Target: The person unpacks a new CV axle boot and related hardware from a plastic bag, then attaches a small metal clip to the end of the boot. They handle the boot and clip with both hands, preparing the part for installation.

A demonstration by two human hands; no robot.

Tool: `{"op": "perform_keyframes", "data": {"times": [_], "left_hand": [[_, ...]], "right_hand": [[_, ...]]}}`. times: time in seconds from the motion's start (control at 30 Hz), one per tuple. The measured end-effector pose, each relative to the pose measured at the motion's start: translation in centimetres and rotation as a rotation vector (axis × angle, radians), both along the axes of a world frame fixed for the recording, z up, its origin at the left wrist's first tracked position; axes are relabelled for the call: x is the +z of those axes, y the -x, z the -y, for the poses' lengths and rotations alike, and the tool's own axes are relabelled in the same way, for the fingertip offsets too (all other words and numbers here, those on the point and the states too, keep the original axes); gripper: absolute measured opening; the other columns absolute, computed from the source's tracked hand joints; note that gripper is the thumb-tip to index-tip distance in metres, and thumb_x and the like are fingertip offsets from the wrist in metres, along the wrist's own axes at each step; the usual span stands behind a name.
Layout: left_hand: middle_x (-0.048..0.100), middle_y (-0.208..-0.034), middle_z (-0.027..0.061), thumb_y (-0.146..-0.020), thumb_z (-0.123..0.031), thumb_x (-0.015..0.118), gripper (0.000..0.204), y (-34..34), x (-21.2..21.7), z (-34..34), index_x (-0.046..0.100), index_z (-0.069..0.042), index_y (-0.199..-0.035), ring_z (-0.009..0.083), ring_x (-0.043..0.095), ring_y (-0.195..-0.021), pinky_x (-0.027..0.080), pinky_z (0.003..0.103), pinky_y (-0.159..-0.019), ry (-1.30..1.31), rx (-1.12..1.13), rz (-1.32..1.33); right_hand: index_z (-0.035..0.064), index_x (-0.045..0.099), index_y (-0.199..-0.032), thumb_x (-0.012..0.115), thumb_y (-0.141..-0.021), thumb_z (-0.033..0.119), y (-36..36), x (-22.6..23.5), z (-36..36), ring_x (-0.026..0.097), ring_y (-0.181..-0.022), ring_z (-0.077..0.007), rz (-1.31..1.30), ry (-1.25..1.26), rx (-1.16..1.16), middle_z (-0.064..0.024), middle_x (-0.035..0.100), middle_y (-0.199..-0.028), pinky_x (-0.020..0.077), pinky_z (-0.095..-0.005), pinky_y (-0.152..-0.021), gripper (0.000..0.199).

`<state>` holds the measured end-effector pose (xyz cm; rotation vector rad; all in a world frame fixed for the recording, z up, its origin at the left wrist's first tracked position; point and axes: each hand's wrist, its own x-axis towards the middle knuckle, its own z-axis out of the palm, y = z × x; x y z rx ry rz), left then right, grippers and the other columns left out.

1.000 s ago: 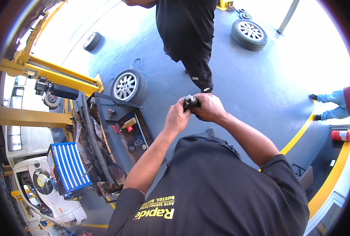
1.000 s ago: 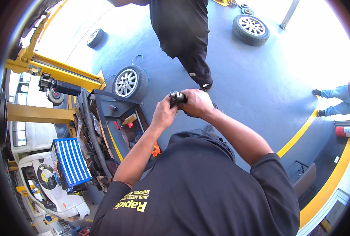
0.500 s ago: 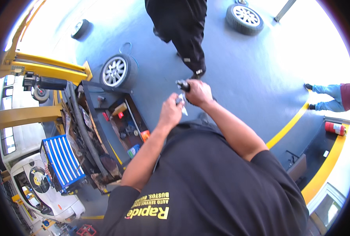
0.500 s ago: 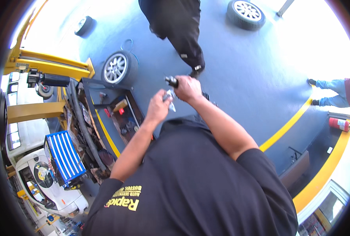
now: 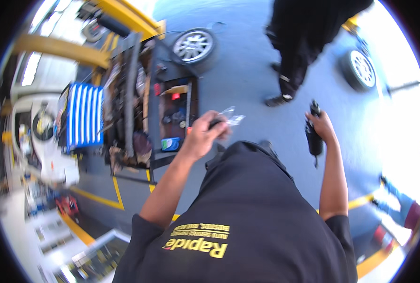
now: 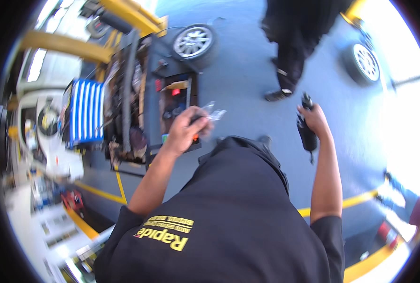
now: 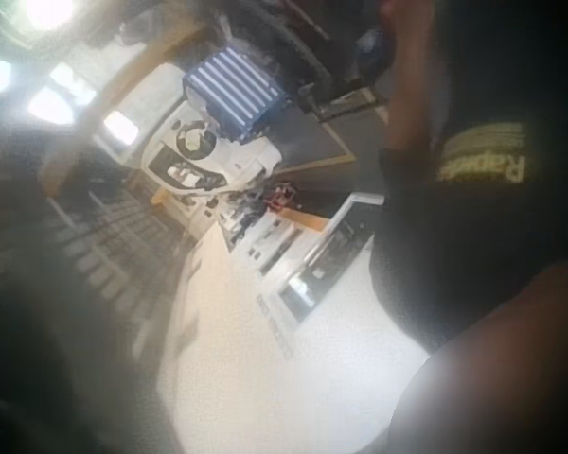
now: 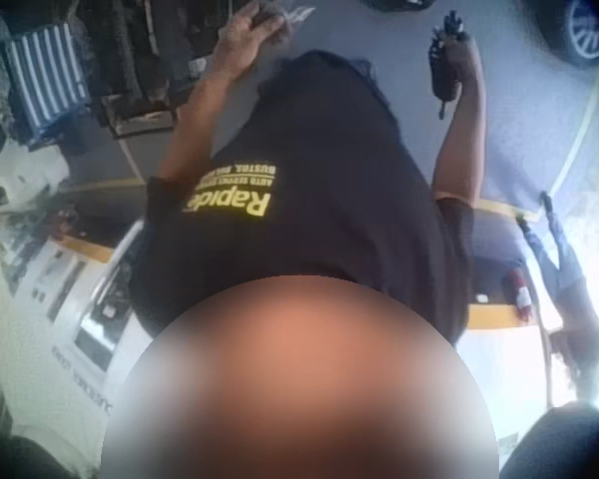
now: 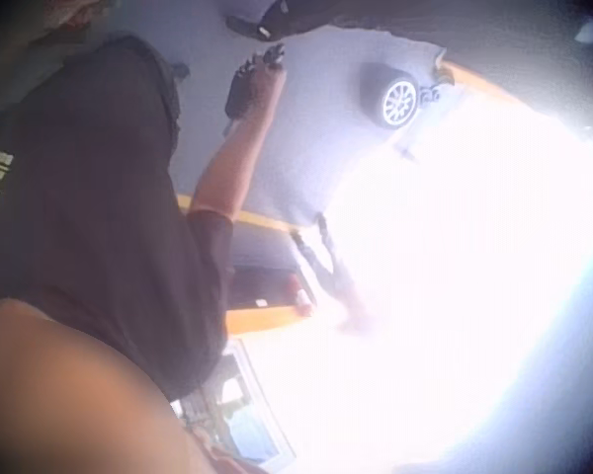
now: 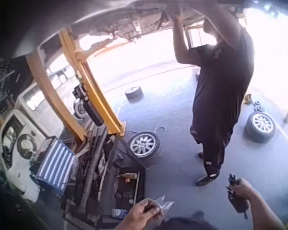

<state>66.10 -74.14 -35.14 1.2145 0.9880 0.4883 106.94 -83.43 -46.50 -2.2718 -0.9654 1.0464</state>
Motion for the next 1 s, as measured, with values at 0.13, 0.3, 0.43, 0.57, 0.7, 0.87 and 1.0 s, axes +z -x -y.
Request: {"op": "perform_keyframes", "data": {"times": [0.13, 0.3, 0.43, 0.57, 0.7, 0.87, 1.0], "left_hand": [[0.075, -0.107, 0.0085, -0.106, -0.020, 0.068, 0.020, -0.7, -2.6, 0.9, 0.065, -0.003, -0.116, 0.0133, 0.070, -0.093, 0.056, 0.031, -0.087, 0.196, -0.059, 0.354], [0.073, -0.117, 0.0072, -0.102, -0.018, 0.072, 0.026, -0.4, -4.4, 2.8, 0.066, -0.003, -0.122, 0.0154, 0.071, -0.103, 0.057, 0.034, -0.093, 0.418, 0.097, 0.651], [0.074, -0.116, 0.0066, -0.101, -0.011, 0.072, 0.026, 4.5, -5.2, 2.5, 0.067, -0.003, -0.126, 0.0159, 0.071, -0.107, 0.057, 0.035, -0.097, 0.420, 0.278, 0.660], [0.073, -0.117, 0.0069, -0.101, -0.007, 0.071, 0.024, 10.3, -5.3, 3.1, 0.068, -0.001, -0.124, 0.0162, 0.071, -0.107, 0.058, 0.035, -0.098, 0.298, 0.407, 0.654], [0.075, -0.115, 0.0075, -0.100, -0.005, 0.072, 0.022, 14.9, -4.9, 3.5, 0.070, -0.001, -0.121, 0.0163, 0.072, -0.106, 0.058, 0.034, -0.096, 0.164, 0.604, 0.734], [0.076, -0.108, 0.0090, -0.096, -0.002, 0.076, 0.021, 21.7, -4.7, 2.1, 0.072, 0.004, -0.116, 0.0151, 0.072, -0.100, 0.058, 0.029, -0.094, 0.171, 0.629, 0.762], [0.077, -0.109, 0.0107, -0.095, 0.000, 0.076, 0.023, 25.9, -5.2, 0.4, 0.072, 0.004, -0.117, 0.0171, 0.074, -0.100, 0.059, 0.029, -0.093, 0.101, 0.619, 0.687]], "right_hand": [[-0.0004, 0.065, -0.087, 0.079, -0.094, 0.035, 7.2, 5.8, -3.0, 0.051, -0.066, -0.0145, -0.172, -0.037, 0.288, -0.0054, 0.058, -0.071, 0.0473, -0.0390, -0.066, 0.039], [-0.0021, 0.070, -0.094, 0.079, -0.095, 0.029, 17.1, 10.8, -7.5, 0.056, -0.074, -0.0123, -0.277, -0.180, 0.476, -0.0054, 0.065, -0.078, 0.0499, -0.0361, -0.073, 0.033], [-0.0024, 0.074, -0.110, 0.075, -0.092, 0.030, 24.3, 12.1, -9.8, 0.074, -0.089, -0.0330, -0.175, -0.186, 0.626, -0.0218, 0.076, -0.094, 0.0545, -0.0422, -0.085, 0.037], [0.0003, 0.075, -0.108, 0.075, -0.091, 0.035, 30.4, 12.8, -11.6, 0.072, -0.095, -0.0397, -0.167, -0.204, 0.773, -0.0216, 0.076, -0.098, 0.0535, -0.0462, -0.088, 0.039], [0.0016, 0.076, -0.107, 0.077, -0.089, 0.040, 36.9, 12.9, -13.6, 0.072, -0.095, -0.0382, -0.220, -0.179, 0.824, -0.0220, 0.076, -0.099, 0.0539, -0.0450, -0.088, 0.042], [0.0004, 0.077, -0.105, 0.079, -0.087, 0.044, 43.4, 12.6, -15.5, 0.072, -0.095, -0.0383, -0.195, -0.151, 0.874, -0.0216, 0.076, -0.099, 0.0544, -0.0442, -0.087, 0.047], [-0.0012, 0.076, -0.103, 0.079, -0.088, 0.045, 47.3, 11.7, -16.8, 0.072, -0.091, -0.0365, -0.248, -0.184, 0.838, -0.0208, 0.076, -0.096, 0.0545, -0.0434, -0.086, 0.049]]}}
